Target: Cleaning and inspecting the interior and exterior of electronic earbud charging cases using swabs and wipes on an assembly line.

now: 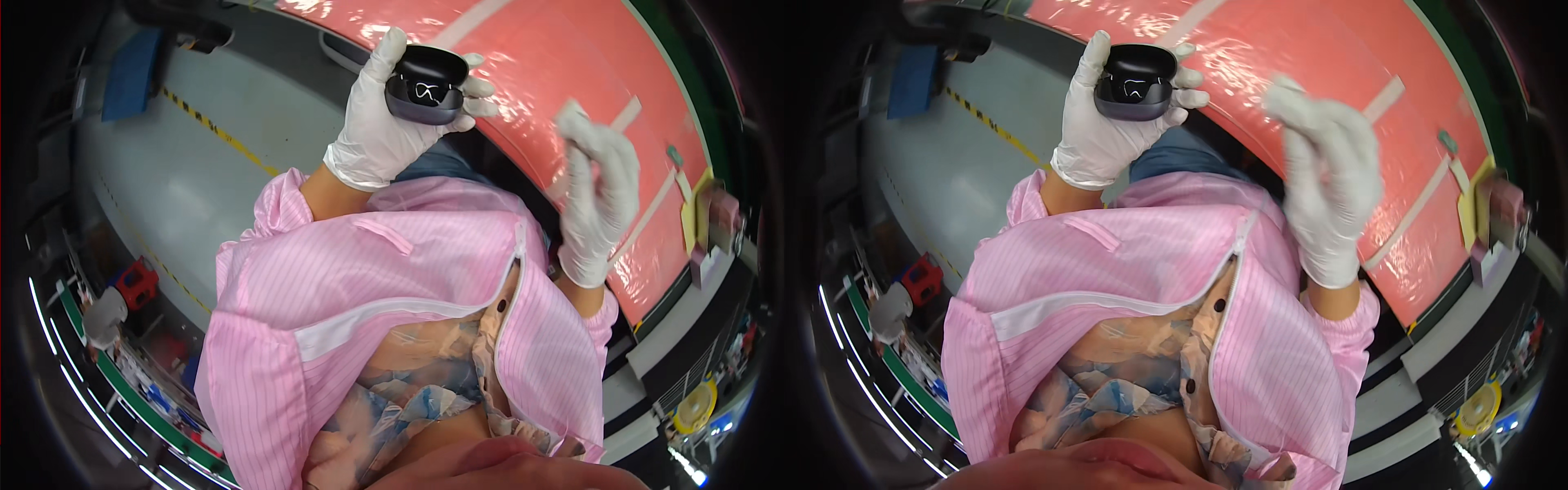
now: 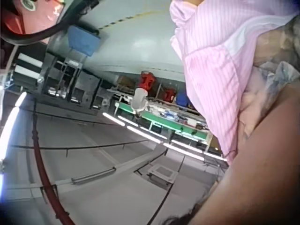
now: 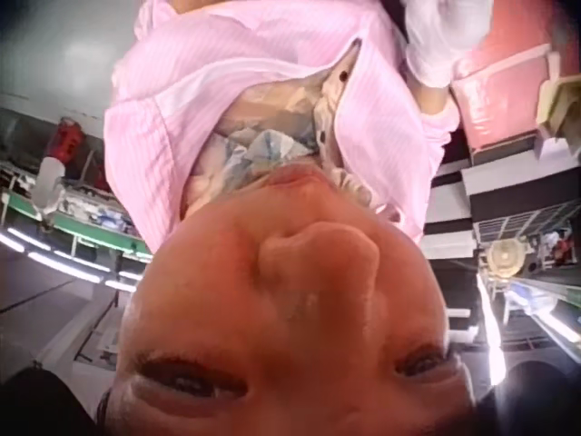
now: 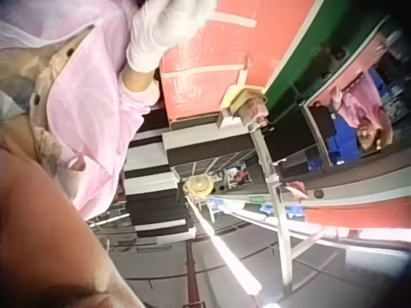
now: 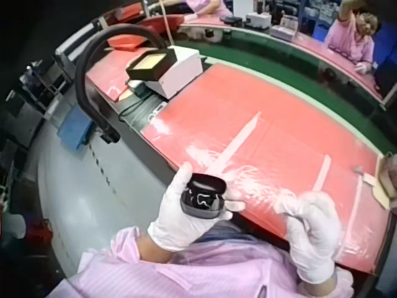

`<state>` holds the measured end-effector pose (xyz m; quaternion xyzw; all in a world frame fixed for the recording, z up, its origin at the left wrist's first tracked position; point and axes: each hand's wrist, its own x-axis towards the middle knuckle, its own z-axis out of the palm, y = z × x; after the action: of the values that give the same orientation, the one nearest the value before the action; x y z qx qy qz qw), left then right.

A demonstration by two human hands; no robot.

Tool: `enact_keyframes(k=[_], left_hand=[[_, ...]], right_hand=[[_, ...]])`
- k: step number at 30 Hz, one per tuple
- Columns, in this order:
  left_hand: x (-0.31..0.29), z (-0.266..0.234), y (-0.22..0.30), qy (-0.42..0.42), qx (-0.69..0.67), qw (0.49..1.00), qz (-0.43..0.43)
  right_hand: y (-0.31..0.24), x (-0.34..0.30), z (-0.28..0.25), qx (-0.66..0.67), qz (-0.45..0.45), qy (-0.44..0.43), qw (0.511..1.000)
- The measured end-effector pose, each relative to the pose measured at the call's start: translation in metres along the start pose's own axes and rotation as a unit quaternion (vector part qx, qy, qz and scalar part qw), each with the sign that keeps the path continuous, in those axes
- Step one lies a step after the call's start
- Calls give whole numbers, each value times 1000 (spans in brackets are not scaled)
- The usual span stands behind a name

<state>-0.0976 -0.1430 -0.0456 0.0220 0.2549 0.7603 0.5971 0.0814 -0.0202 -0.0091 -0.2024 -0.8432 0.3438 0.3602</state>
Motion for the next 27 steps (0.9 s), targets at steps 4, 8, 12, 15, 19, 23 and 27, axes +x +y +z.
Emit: enact_keyframes(k=[4, 8, 12, 15, 19, 23, 27], left_hand=[[0, 33, -26, 75, 29, 996, -44], [-3, 43, -40, 37, 182, 982, -20], [1, 35, -45, -151, 262, 949, 85], [11, 33, -38, -251, 339, 902, 93], [11, 43, -40, -260, 346, 899, 73], [13, 40, -42, -255, 345, 900, 75], [16, 37, -53, -244, 327, 905, 125]], right_hand=[[-13, 6, 11, -163, -134, -115, 971], [4, -10, -2, -101, -114, -68, 986], [23, -30, -16, 71, -46, 66, 994], [50, -46, -25, 98, 6, 169, 981], [61, -54, -23, 44, 167, 110, 979], [66, -50, -17, 88, 121, 154, 977], [62, -47, -19, 28, 132, 106, 985]])
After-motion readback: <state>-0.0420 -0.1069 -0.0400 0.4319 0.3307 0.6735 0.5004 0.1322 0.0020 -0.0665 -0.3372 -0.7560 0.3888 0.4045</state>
